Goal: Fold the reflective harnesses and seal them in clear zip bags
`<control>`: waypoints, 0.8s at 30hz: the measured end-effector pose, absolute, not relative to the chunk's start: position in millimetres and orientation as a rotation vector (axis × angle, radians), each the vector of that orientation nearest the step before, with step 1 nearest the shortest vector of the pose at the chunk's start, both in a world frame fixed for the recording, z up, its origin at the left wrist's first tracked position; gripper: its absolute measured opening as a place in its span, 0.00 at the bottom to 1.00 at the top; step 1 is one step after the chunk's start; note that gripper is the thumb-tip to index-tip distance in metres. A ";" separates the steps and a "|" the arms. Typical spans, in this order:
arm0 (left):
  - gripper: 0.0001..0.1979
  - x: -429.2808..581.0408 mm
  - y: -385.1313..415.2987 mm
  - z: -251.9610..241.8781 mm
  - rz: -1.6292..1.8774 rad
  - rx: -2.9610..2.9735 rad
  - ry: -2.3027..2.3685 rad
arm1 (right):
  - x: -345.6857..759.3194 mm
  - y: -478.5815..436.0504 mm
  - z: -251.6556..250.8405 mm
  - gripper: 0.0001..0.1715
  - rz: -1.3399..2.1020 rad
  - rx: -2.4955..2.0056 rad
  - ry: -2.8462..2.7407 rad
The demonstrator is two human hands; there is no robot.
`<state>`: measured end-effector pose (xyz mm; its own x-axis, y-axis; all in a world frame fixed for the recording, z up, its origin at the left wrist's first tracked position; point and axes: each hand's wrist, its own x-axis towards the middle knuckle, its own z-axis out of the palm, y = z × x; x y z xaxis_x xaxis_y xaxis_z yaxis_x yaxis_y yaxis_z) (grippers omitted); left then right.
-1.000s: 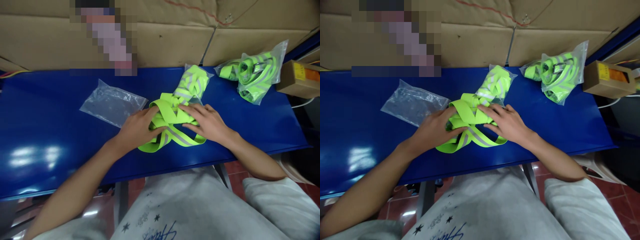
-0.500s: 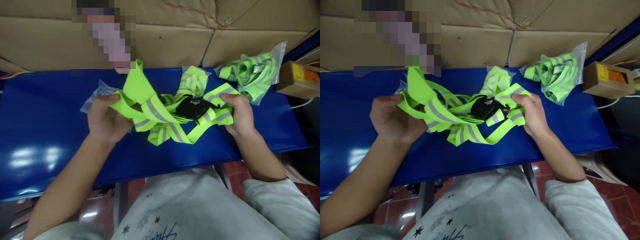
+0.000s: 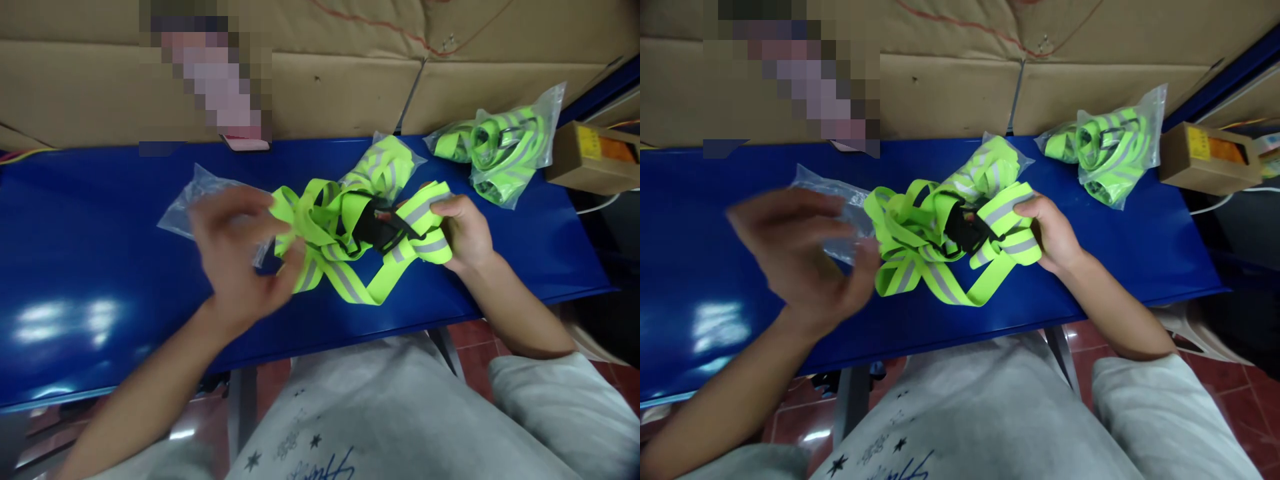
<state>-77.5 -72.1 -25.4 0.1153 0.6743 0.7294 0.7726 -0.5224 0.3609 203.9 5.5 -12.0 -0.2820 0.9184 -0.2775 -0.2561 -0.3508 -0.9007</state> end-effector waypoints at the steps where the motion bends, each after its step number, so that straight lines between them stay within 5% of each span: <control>1: 0.16 -69.7 -77.7 -24.4 -1.283 -2.353 -1.292 | 201.2 2.5 -12.7 0.11 1.801 -1.104 -0.974; 9: 0.19 -58.1 -74.3 -38.2 -1.193 -2.874 -1.248 | 188.2 -4.5 -23.8 0.14 1.960 -1.249 -1.000; 24: 0.14 -51.7 -75.0 -41.7 -1.129 -2.761 -1.293 | 188.0 -9.3 -21.2 0.07 1.818 -1.218 -1.137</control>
